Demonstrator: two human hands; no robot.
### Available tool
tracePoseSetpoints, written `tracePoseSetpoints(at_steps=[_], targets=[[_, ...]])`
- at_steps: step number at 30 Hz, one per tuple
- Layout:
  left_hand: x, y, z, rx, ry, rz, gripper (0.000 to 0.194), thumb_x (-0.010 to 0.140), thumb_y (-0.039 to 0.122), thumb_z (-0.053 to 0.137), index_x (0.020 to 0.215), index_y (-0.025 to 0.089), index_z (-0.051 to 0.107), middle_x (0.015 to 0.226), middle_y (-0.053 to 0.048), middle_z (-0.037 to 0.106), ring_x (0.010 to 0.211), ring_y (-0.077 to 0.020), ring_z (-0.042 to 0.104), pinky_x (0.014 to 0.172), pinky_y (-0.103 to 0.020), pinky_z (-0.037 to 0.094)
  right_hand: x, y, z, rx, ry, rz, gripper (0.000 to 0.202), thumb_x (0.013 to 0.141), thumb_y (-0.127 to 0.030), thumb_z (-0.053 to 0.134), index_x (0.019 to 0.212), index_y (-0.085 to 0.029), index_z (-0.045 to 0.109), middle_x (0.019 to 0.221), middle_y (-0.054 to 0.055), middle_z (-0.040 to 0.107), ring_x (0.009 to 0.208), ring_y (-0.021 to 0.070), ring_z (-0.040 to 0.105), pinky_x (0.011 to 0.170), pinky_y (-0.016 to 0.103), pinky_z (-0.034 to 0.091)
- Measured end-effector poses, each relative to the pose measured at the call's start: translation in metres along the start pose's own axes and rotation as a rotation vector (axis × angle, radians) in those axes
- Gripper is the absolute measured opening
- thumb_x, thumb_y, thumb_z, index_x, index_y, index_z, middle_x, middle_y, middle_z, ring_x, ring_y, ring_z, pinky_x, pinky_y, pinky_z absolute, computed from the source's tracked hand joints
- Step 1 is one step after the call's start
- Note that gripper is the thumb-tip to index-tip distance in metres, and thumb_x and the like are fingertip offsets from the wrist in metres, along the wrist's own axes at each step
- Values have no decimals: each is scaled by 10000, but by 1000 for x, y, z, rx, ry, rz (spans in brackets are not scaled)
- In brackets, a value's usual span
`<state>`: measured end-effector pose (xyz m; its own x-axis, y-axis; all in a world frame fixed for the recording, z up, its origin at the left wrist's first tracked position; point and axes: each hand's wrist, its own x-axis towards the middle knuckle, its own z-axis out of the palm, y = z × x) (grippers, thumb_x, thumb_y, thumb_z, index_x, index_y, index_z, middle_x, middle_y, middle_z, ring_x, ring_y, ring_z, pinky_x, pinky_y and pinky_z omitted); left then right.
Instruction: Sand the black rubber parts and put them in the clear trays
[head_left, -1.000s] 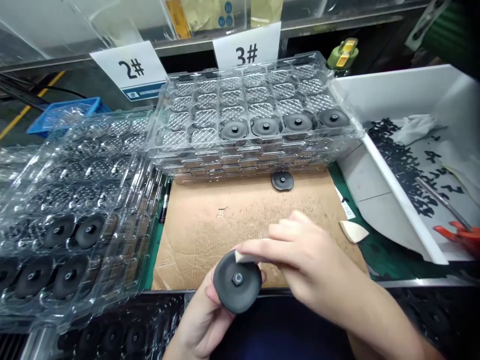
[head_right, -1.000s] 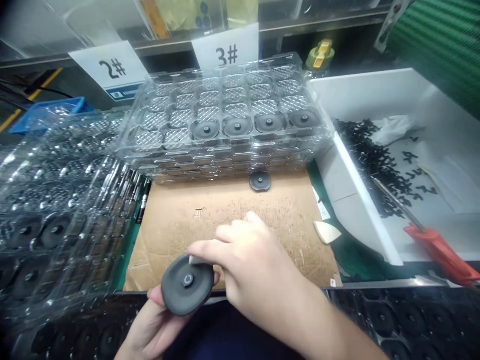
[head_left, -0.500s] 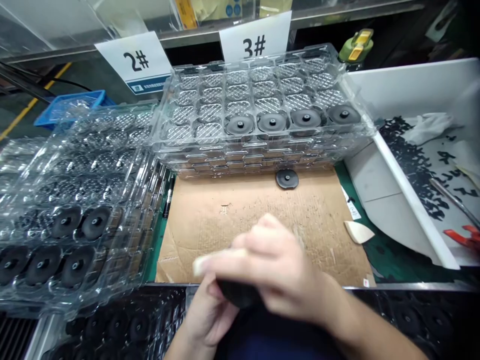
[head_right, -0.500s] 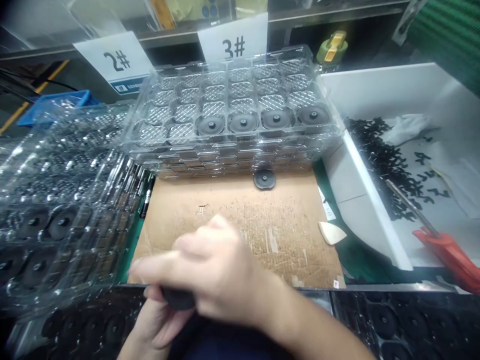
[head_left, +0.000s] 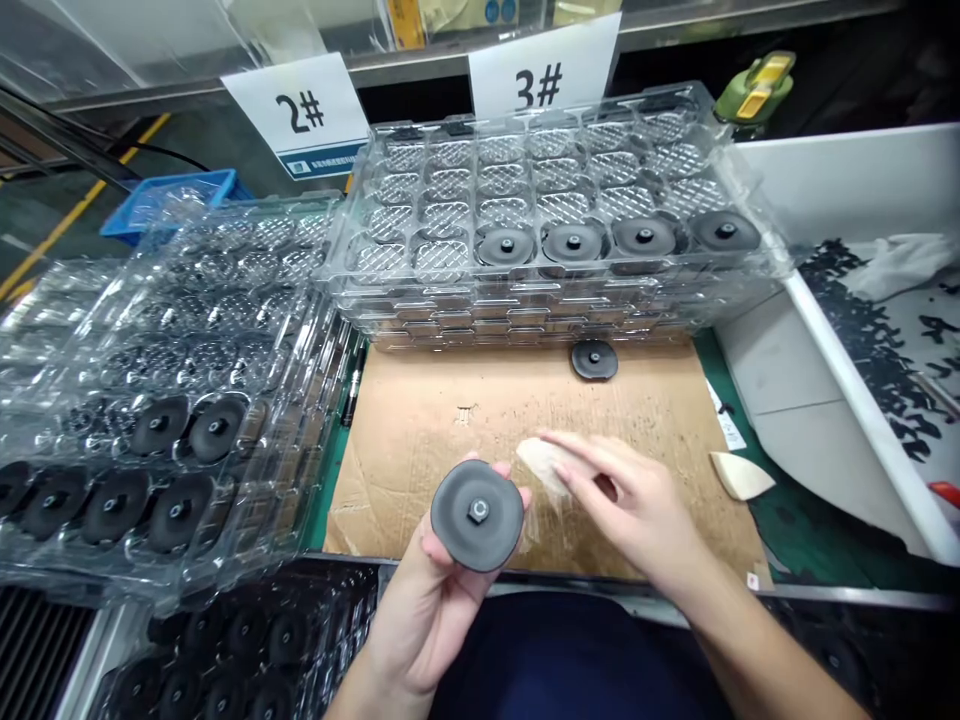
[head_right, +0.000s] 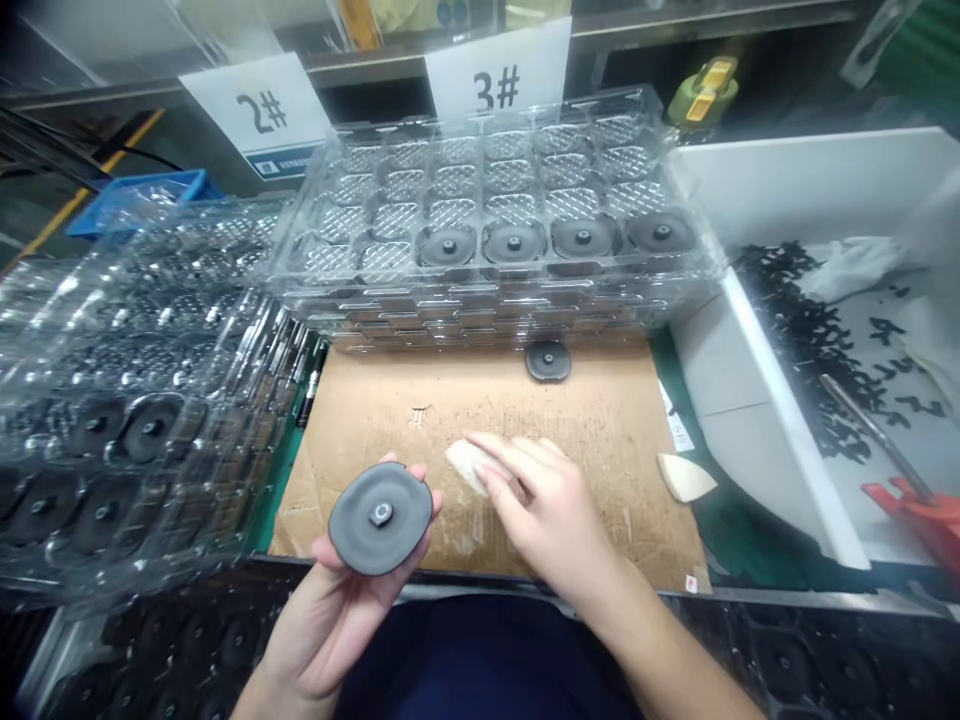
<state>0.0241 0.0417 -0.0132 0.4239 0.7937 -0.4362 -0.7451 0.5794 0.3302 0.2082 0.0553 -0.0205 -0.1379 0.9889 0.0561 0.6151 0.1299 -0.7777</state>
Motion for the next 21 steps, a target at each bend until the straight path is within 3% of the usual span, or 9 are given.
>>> tracePoseSetpoints(at_steps=[3,5,7,9,10,14,16,18,21], targets=[[0,-1,2,48,59,16,472,700,347,674,1159,315,570,1196,-9,615,1125,-197,536,935,-265,441,6,-47,-14,119,140,-211,353,851,-149,487,1199,-200,510,1029,39,640,808,154,575,691,289,432],[0,0,1,92,91,-9,437,721,333,665,1149,319,577,1174,2,626,1115,-178,539,942,-249,428,7,-68,-15,158,89,-376,312,835,-110,472,1138,-117,546,937,65,660,780,158,575,714,300,431],[-1,3,-1,138,119,9,440,697,358,680,1126,335,587,1157,15,631,1074,-190,565,924,-269,448,8,-77,-13,182,-77,-401,260,832,-90,461,1060,-107,585,855,51,662,740,143,572,710,284,431],[-1,4,-3,179,147,88,458,634,390,718,1078,351,610,1096,33,654,1039,-195,585,882,-268,479,13,-78,-9,171,-221,-335,234,843,-96,460,1023,-152,600,845,17,654,717,124,560,696,264,421],[-1,4,-3,193,149,115,473,592,398,744,1048,339,629,1048,31,670,1040,-200,584,880,-265,479,16,-78,-7,147,-224,-303,231,854,-111,455,1026,-169,597,847,8,650,706,123,550,690,267,413],[-4,6,2,166,120,36,353,635,326,740,980,291,670,1013,9,687,1080,-203,560,945,-283,428,22,-78,-2,108,-23,-383,277,876,-148,402,1108,-113,550,857,57,638,746,161,542,706,317,392],[-8,10,3,142,114,1,399,645,305,735,1034,309,647,1104,17,658,1074,-198,564,947,-288,425,15,-76,-8,154,-114,-436,261,865,-121,423,1087,-123,560,855,42,638,768,143,552,719,289,399],[-10,13,4,156,97,-10,500,580,328,770,1060,315,633,1127,17,648,1050,-203,576,930,-281,435,5,-73,-19,140,-208,-377,246,846,-98,458,1050,-165,578,837,8,635,734,114,551,706,253,398],[-9,11,6,172,81,-5,569,502,378,796,1044,294,645,1110,6,654,1084,-211,550,952,-275,412,-3,-68,-31,-61,-81,-253,282,836,-86,458,1070,-176,586,714,1,598,614,122,487,608,268,357]])
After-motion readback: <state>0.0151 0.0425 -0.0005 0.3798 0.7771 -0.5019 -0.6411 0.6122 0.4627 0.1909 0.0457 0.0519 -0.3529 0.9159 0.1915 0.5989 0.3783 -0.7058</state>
